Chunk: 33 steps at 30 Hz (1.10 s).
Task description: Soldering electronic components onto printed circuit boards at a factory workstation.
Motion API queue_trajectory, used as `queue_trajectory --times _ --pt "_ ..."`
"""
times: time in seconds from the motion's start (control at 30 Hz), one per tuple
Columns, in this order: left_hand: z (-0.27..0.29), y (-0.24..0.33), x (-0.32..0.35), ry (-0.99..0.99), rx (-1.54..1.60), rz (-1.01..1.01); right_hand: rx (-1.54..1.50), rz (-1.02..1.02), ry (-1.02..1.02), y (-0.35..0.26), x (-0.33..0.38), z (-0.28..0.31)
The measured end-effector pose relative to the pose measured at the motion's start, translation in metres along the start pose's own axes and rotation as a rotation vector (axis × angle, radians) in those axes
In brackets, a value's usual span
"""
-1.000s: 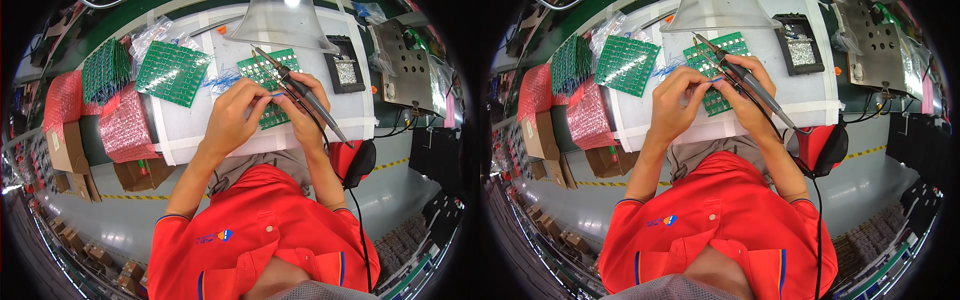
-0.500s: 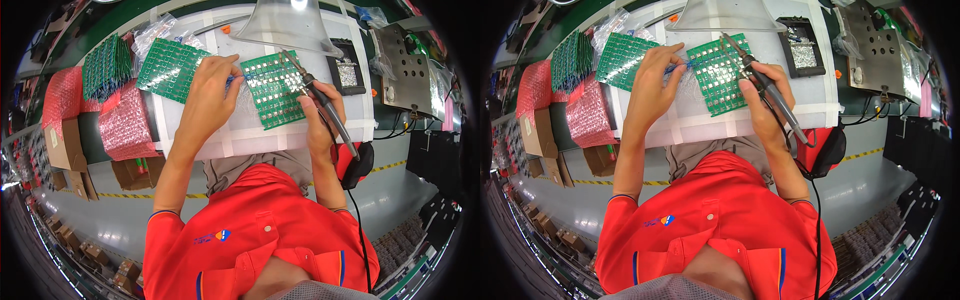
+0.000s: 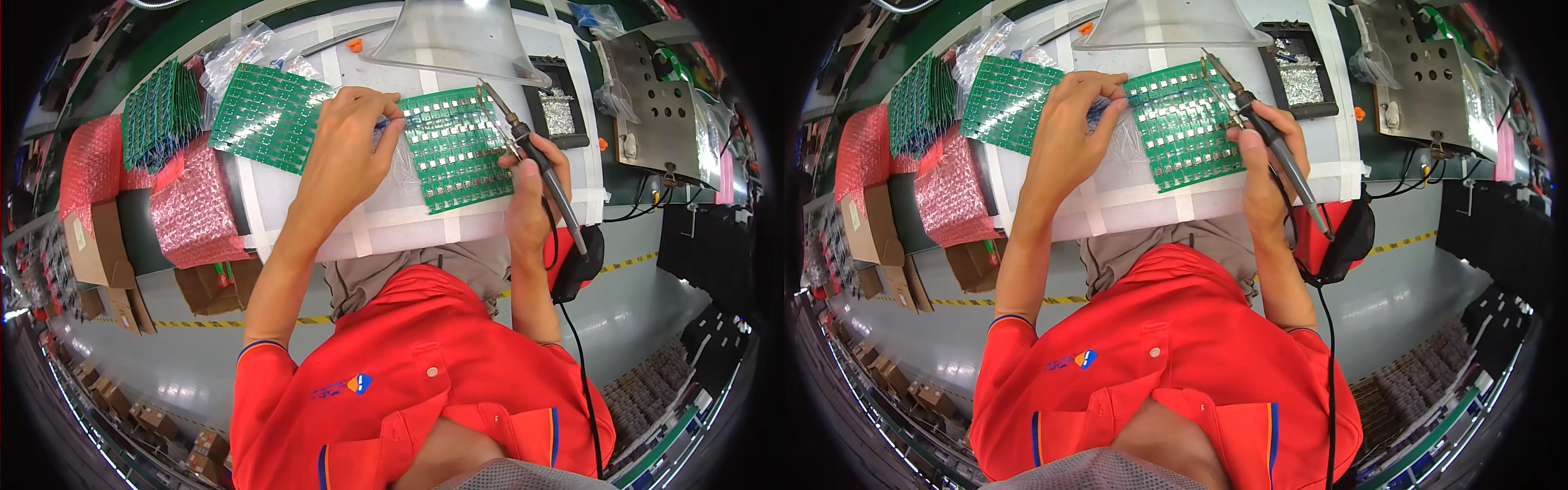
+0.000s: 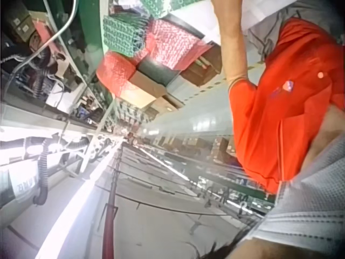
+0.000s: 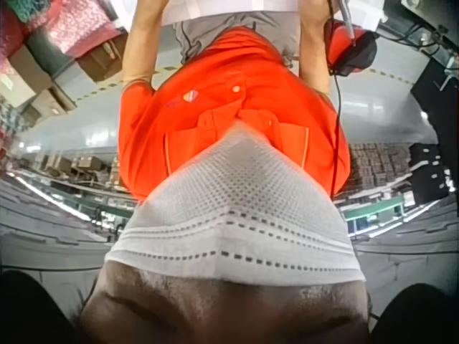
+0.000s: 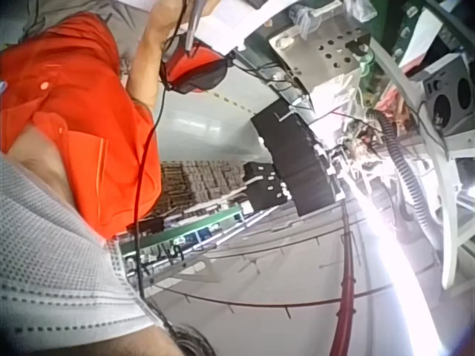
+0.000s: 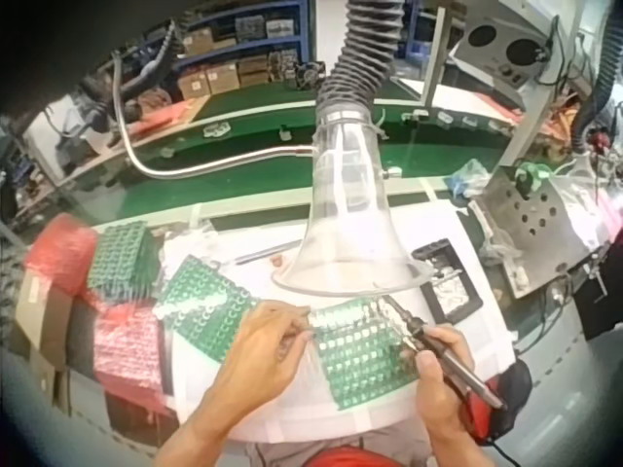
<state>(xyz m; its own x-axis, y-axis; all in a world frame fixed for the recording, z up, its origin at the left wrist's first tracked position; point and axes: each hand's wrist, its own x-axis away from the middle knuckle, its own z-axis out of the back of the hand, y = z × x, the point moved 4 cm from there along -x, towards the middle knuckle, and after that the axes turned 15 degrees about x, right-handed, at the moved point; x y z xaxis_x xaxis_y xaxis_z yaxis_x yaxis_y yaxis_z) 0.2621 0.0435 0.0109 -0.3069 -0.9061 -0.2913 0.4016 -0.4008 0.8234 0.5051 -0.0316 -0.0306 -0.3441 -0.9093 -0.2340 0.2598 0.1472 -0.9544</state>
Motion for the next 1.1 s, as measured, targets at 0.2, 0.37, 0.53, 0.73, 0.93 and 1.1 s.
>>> queue_trajectory --times 0.2,0.37,0.53,0.73,0.93,1.1 --pt "0.01 -0.007 0.0 0.049 -0.012 -0.041 -0.304 0.019 0.204 0.005 0.0 0.042" --pt "0.017 -0.007 -0.002 0.012 -0.117 -0.051 -0.258 -0.23 0.33 0.01 -0.006 0.061" --pt "0.017 -0.002 -0.001 -0.046 -0.169 -0.081 -0.092 -0.031 0.172 -0.014 0.002 0.038" --pt "0.016 -0.005 -0.01 -0.095 -0.178 -0.066 0.123 0.083 -0.077 -0.031 -0.009 -0.007" --pt "0.013 -0.011 -0.01 -0.114 -0.13 -0.036 -0.064 0.175 -0.105 -0.026 -0.019 -0.034" --pt "0.012 -0.014 -0.006 -0.111 -0.119 -0.07 -0.079 0.199 -0.119 -0.017 -0.015 -0.04"
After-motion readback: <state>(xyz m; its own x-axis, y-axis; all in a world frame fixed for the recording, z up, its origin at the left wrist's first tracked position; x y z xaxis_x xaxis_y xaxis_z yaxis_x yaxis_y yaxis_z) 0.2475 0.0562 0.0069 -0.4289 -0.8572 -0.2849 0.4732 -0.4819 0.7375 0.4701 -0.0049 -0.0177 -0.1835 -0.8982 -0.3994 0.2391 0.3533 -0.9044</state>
